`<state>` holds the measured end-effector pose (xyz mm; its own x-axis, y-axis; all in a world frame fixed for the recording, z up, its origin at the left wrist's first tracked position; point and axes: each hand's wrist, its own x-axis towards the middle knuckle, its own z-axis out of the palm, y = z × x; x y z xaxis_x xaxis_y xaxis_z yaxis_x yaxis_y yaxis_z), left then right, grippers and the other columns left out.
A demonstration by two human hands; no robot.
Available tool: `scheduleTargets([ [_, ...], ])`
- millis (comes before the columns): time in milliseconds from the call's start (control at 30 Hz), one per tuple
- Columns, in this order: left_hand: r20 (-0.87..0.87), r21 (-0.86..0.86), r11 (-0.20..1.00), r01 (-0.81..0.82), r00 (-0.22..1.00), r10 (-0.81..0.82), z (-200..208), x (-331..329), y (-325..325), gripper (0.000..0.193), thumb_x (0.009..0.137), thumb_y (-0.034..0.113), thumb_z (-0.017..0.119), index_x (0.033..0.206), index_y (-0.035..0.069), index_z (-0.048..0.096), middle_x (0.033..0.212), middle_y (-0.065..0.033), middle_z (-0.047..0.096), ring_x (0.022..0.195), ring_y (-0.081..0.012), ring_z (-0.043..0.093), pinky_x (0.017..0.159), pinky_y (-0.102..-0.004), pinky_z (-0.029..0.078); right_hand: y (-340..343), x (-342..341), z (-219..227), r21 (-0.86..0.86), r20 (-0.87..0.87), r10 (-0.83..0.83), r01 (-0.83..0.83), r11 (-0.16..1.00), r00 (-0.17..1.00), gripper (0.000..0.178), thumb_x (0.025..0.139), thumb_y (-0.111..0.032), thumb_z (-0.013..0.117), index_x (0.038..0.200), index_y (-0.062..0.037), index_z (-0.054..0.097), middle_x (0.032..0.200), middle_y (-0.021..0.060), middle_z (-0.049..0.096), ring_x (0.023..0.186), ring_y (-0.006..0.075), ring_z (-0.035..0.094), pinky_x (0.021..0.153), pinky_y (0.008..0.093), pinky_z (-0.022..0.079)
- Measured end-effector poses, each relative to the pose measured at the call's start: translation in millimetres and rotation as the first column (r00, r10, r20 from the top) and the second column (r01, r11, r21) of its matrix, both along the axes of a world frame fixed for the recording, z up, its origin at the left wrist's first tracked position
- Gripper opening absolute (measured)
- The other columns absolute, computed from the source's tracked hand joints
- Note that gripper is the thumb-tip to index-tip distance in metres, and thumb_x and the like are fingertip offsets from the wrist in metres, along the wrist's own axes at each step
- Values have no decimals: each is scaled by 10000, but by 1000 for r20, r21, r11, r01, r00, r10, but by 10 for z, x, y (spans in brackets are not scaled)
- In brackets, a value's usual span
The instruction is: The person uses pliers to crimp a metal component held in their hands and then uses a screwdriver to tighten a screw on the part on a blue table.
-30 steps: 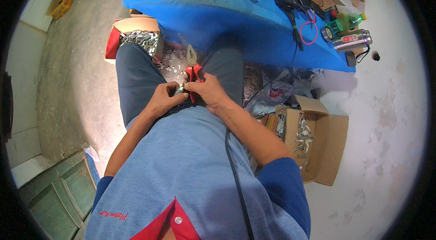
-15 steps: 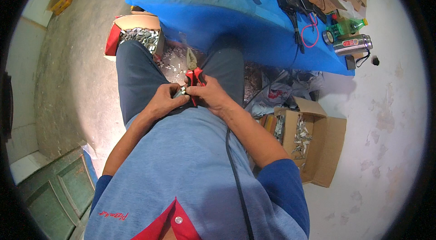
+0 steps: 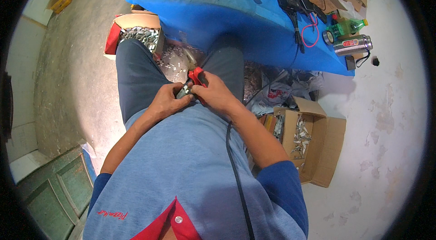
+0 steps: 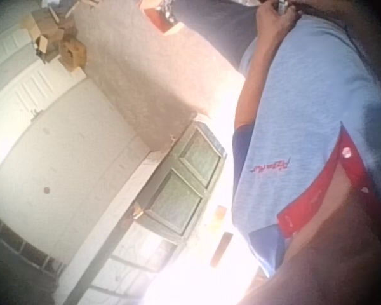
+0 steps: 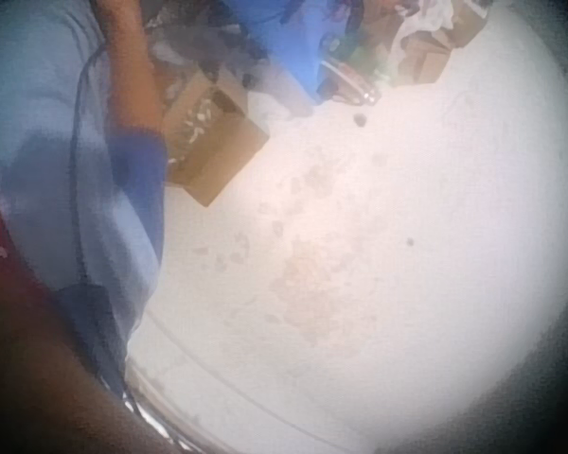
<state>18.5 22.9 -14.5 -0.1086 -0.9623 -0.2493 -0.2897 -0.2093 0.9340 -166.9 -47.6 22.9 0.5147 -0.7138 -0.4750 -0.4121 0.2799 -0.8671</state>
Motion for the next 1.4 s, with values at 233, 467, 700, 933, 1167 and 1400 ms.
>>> scheduleTargets([
  [233, -9, 7, 996, -93, 996, 93, -10, 32, -2, 307, 847, 244, 720, 823, -50, 635, 680, -60, 597, 656, -100, 506, 592, -319, 430, 9, -298, 286, 303, 226, -106, 34, 952, 968, 510, 839, -86, 612, 1321, 8, 472, 1084, 136, 662, 904, 207, 704, 498, 220, 503],
  [467, 1, -22, 980, -196, 981, 196, -84, 52, -12, 312, 856, 243, 714, 799, -53, 632, 658, -56, 585, 631, -106, 497, 583, -327, 423, 213, -389, 398, -254, -202, 159, -209, 944, 966, 616, 795, -28, 533, 1399, 30, 425, 1085, 169, 644, 1012, 263, 671, 792, 373, 555],
  [700, 38, -25, 951, -307, 951, 308, -160, 49, -60, 299, 857, 236, 692, 822, -58, 654, 664, -102, 630, 620, -135, 552, 599, -349, 447, 408, -288, 253, -586, -566, 68, -459, 668, 822, 700, 733, 53, 544, 1419, 41, 407, 1298, 231, 499, 1218, 410, 493, 1028, 443, 440],
  [933, 164, 3, 949, -315, 936, 310, -154, 32, -92, 335, 814, 301, 665, 892, -23, 698, 796, -226, 684, 766, -357, 666, 724, -450, 503, 362, -204, 95, -772, -561, -96, -479, 417, 822, 756, 675, 80, 587, 1412, 65, 421, 1316, 241, 468, 1243, 429, 453, 1062, 451, 414],
  [1167, 177, 14, 946, -323, 932, 316, -181, 13, -103, 338, 797, 314, 651, 909, 1, 712, 854, -261, 687, 855, -427, 674, 773, -490, 513, 351, -131, 83, -794, -583, -154, -518, 318, 798, 630, 717, 36, 624, 1333, 65, 495, 1268, 216, 513, 1188, 403, 494, 965, 435, 470],
  [1400, 258, -43, 947, -319, 912, 319, -133, -17, -95, 337, 818, 287, 652, 939, -23, 706, 798, -241, 682, 767, -382, 687, 707, -446, 511, 329, -106, 33, -773, -625, -190, -566, 285, 757, 583, 751, 6, 610, 1321, 67, 501, 1233, 211, 528, 1160, 391, 509, 903, 407, 503],
])
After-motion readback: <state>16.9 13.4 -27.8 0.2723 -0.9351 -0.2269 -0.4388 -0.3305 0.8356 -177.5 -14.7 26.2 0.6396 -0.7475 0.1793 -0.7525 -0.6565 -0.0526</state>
